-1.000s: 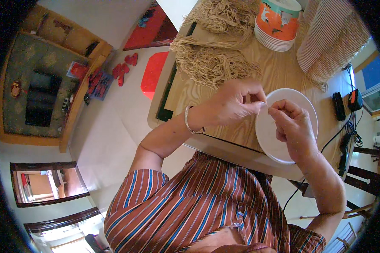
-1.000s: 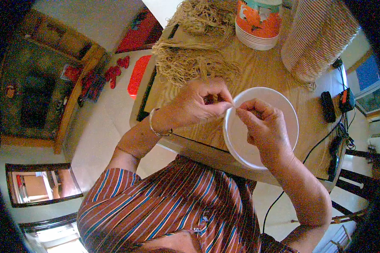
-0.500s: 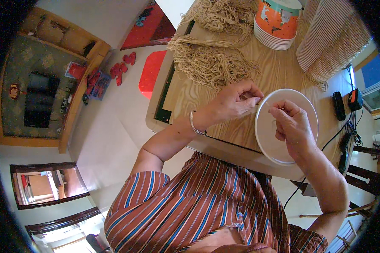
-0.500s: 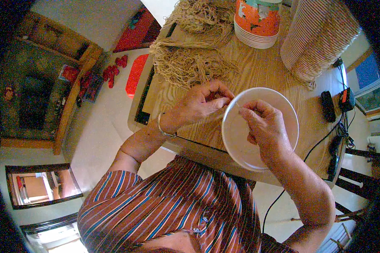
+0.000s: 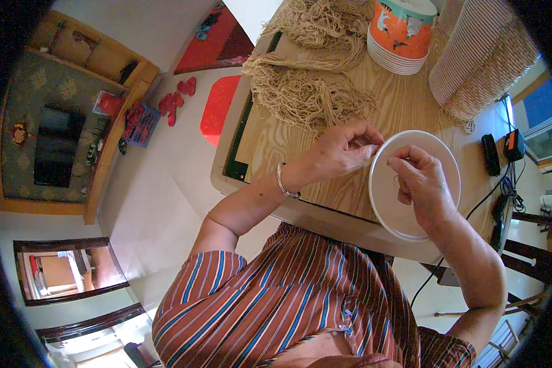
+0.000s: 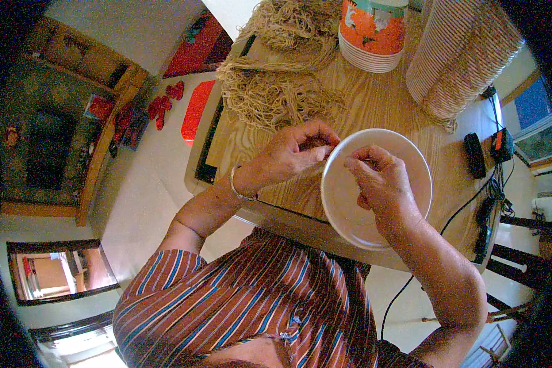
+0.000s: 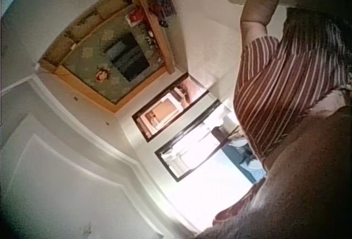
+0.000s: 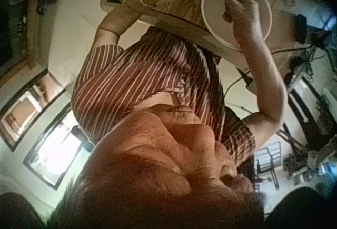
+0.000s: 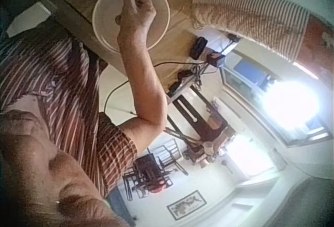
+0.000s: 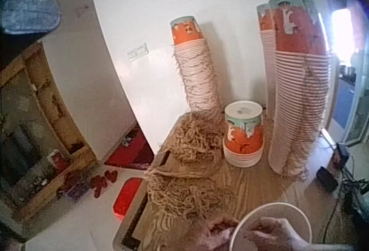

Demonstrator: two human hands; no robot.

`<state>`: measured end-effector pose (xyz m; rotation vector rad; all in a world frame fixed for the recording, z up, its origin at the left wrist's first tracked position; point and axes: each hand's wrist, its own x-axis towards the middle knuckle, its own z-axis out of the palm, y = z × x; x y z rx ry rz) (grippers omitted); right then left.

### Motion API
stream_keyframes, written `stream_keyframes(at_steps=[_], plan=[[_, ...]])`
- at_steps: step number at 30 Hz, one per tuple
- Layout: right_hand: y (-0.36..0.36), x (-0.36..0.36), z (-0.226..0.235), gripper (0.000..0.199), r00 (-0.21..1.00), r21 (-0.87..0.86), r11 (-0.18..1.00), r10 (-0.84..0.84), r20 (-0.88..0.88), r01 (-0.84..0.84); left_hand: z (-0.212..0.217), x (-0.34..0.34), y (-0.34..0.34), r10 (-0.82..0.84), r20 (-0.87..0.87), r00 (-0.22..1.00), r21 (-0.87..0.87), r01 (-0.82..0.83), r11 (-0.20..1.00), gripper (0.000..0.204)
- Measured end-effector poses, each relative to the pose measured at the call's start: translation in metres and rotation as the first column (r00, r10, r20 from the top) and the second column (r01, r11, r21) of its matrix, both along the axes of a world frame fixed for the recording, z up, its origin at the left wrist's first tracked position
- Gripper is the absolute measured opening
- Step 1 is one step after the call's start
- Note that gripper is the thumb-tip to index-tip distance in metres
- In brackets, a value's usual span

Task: Threading and tying twine handles onto pre-punched paper buckets.

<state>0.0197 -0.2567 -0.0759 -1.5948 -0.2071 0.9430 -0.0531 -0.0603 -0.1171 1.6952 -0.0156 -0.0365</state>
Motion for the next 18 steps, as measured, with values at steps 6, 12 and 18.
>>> stream_keyframes(at_steps=[6, 12, 18], plan=[[0.0031, -0.0029, 0.0014, 0.009, 0.999, 0.025, 0.999, -0.032, -0.032, 0.033, 0.0056, 0.0010, -0.0047, 0.046, 0.032, 0.998, -0.031, -0.046, 0.998, 0.016], [0.0054, -0.0028, 0.0023, 0.008, 0.999, 0.012, 0.999, -0.044, -0.022, 0.045, 0.0085, -0.0005, -0.0031, 0.010, 0.017, 1.000, 0.006, -0.010, 1.000, 0.019], [0.0032, -0.0003, 0.0013, 0.010, 0.999, 0.012, 0.999, -0.031, -0.016, 0.032, 0.0038, 0.0003, -0.0017, 0.006, 0.010, 1.000, -0.018, -0.006, 1.000, 0.021]])
